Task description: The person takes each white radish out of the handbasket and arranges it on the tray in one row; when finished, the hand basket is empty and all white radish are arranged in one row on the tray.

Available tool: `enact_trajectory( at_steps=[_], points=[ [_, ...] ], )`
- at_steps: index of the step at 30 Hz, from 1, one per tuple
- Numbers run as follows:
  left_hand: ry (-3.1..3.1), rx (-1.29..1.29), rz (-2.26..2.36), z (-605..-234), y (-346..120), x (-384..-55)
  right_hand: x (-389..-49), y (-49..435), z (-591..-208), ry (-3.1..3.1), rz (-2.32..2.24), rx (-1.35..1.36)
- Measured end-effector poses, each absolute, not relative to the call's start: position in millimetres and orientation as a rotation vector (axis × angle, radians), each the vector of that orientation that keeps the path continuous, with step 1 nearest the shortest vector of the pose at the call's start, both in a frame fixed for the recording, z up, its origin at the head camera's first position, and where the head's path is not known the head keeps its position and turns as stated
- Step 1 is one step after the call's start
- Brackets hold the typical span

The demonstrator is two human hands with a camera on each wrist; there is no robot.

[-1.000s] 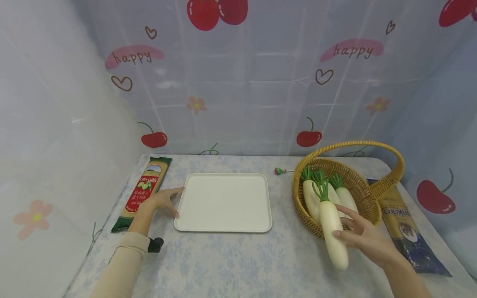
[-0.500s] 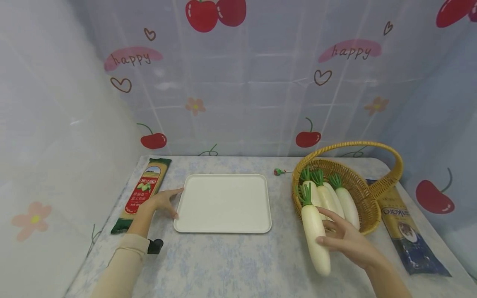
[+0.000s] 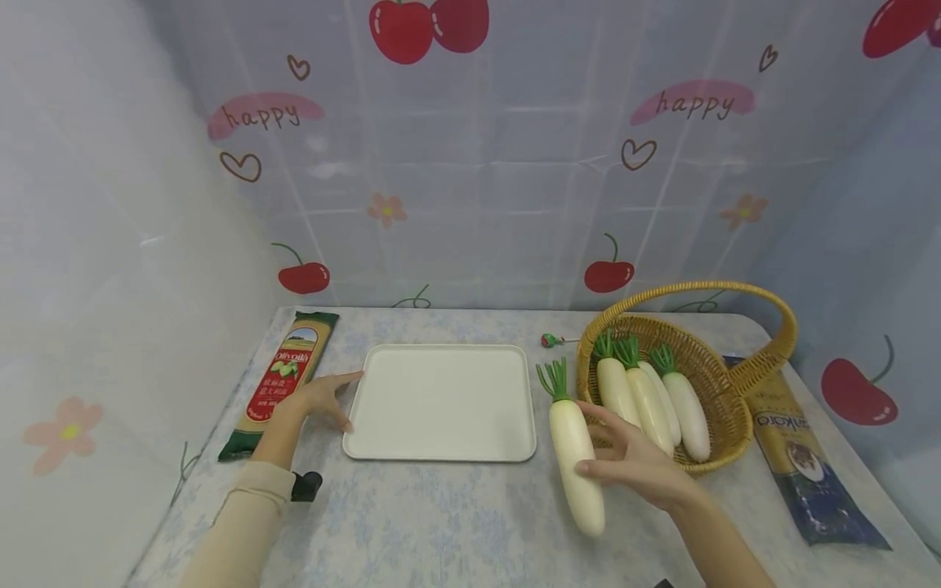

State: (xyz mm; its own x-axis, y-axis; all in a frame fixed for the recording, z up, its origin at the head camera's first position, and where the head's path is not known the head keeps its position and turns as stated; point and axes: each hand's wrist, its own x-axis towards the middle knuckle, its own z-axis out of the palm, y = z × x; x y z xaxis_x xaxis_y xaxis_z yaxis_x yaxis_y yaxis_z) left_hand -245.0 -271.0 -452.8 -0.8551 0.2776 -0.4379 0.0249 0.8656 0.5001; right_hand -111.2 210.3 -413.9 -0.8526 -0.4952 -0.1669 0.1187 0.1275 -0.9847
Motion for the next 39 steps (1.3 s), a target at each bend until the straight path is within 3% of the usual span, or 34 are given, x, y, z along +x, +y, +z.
enact_trajectory(
  at_steps=[39],
  points=[
    [2.547,0.177,0.624,-453,-270,-244,-174,71,-430,1.876,-1.818,-0.267]
  ],
)
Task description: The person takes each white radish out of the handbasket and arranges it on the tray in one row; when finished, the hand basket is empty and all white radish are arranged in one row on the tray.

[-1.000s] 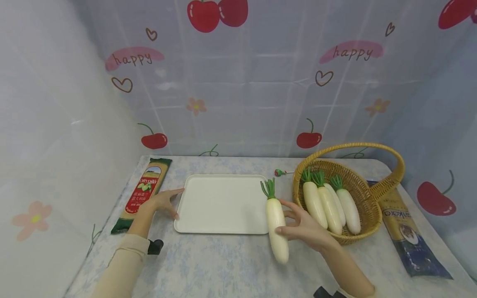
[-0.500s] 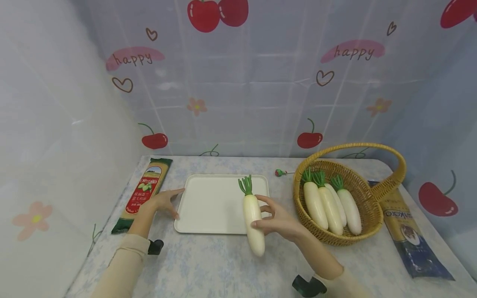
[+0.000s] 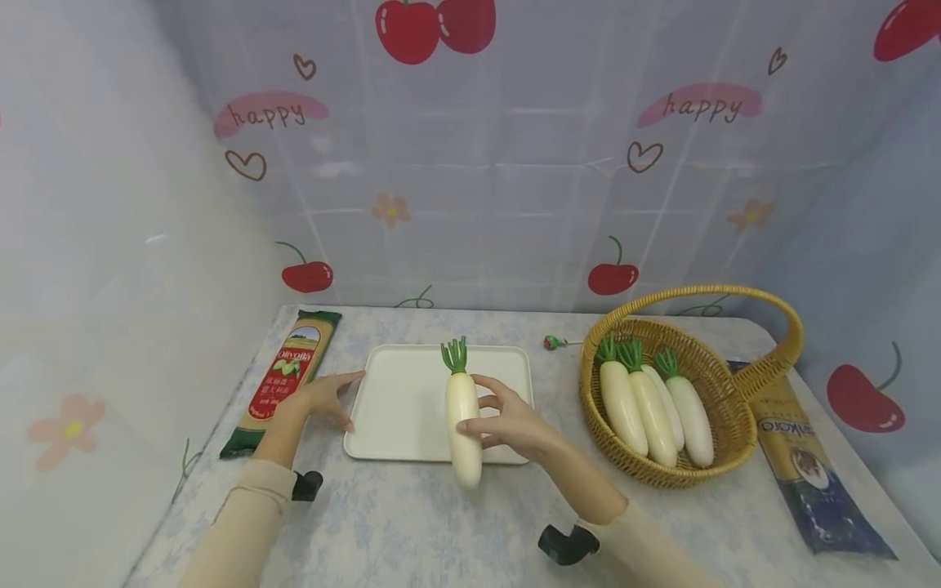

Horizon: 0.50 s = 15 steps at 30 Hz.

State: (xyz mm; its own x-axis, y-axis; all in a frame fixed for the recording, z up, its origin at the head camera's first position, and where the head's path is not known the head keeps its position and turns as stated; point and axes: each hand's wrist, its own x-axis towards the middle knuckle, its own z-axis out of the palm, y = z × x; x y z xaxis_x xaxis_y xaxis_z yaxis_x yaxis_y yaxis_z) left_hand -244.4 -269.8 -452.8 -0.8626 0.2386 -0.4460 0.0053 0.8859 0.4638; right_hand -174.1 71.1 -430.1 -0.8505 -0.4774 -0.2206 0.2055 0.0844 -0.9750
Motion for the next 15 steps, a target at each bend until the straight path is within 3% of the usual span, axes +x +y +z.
enact_trajectory(
  at_steps=[15],
  points=[
    [2.548,0.165,0.624,-455,-271,-246,-203,2,-429,1.799,-1.891,-0.221]
  ],
)
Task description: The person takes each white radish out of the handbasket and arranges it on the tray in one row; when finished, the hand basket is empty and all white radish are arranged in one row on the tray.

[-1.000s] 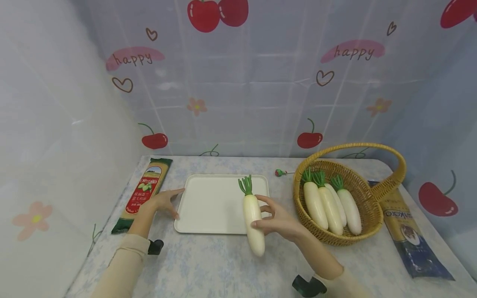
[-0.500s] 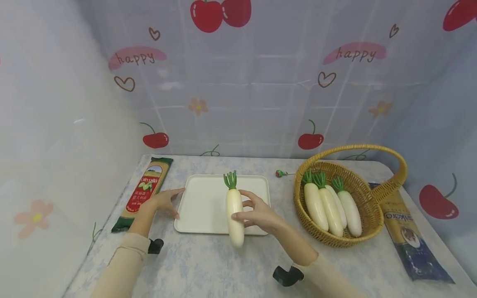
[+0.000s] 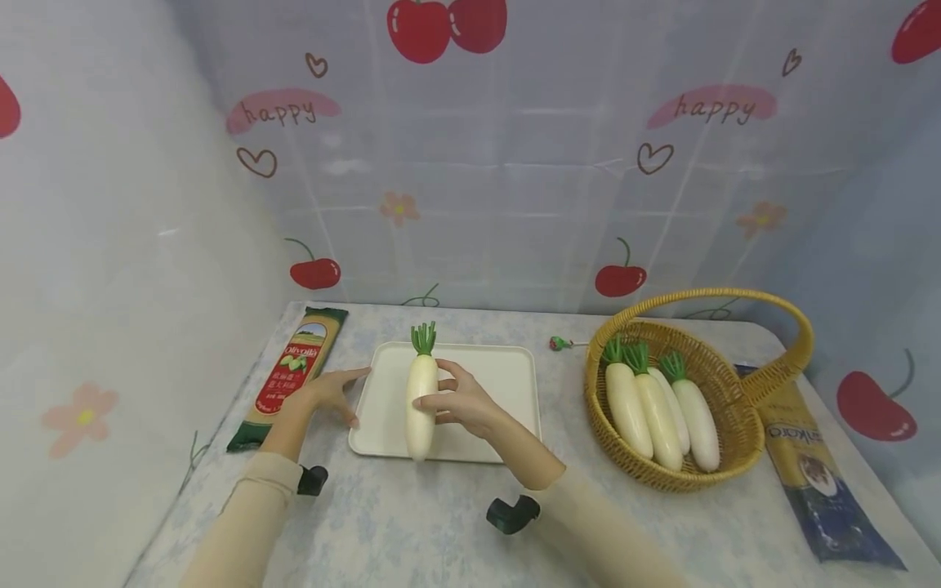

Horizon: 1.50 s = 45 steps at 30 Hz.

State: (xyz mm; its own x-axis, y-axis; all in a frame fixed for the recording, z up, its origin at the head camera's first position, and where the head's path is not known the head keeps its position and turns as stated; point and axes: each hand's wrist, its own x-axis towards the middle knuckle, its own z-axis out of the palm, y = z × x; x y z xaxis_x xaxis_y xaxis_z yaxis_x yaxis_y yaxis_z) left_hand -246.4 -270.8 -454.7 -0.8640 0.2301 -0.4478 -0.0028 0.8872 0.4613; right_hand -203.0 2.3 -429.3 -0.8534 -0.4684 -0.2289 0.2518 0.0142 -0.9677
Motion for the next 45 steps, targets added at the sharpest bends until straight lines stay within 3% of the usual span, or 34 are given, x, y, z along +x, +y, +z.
enact_trajectory(
  at_steps=[25,45],
  points=[
    [2.534,0.214,0.689,-455,-272,-246,-235,-66,-465,1.914,-1.880,-0.070],
    [2.576,0.257,0.639,-456,-272,-246,-233,-81,-470,2.449,-1.345,-0.157]
  ],
)
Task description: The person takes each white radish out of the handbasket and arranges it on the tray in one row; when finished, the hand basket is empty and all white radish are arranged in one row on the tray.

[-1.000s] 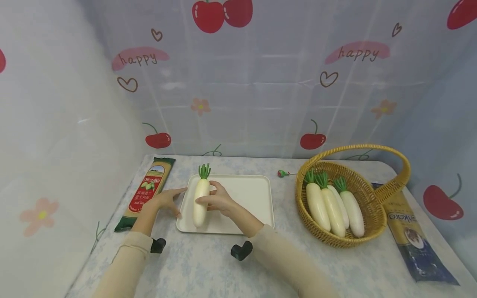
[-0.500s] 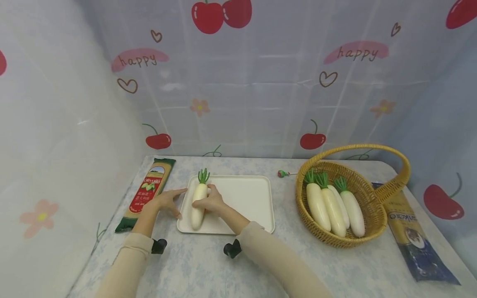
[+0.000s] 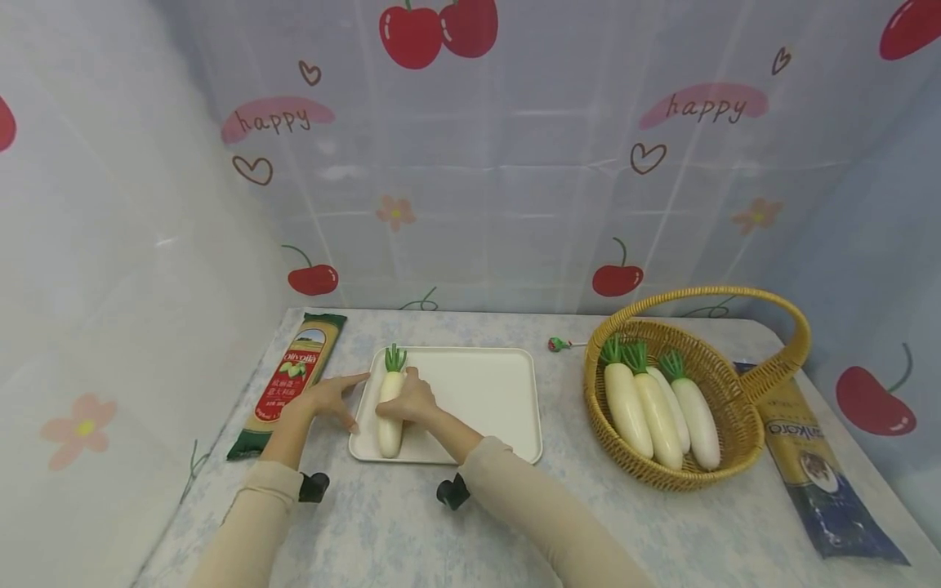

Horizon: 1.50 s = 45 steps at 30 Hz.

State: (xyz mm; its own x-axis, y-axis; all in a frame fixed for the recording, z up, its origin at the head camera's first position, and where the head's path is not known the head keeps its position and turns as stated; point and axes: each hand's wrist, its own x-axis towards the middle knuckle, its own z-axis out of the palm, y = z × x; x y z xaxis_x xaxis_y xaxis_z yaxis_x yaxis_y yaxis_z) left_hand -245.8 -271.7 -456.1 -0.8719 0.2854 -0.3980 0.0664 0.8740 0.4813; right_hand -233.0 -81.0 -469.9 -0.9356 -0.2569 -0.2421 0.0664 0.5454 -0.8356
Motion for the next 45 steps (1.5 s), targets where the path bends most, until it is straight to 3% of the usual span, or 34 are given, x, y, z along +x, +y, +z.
enact_trajectory(
  at_steps=[29,45],
  points=[
    [2.558,0.216,0.644,-454,-269,-243,-217,-67,-467,2.354,-1.393,-0.174],
    [2.538,0.216,0.661,-456,-270,-244,-188,19,-461,2.257,-1.467,-0.288]
  ],
)
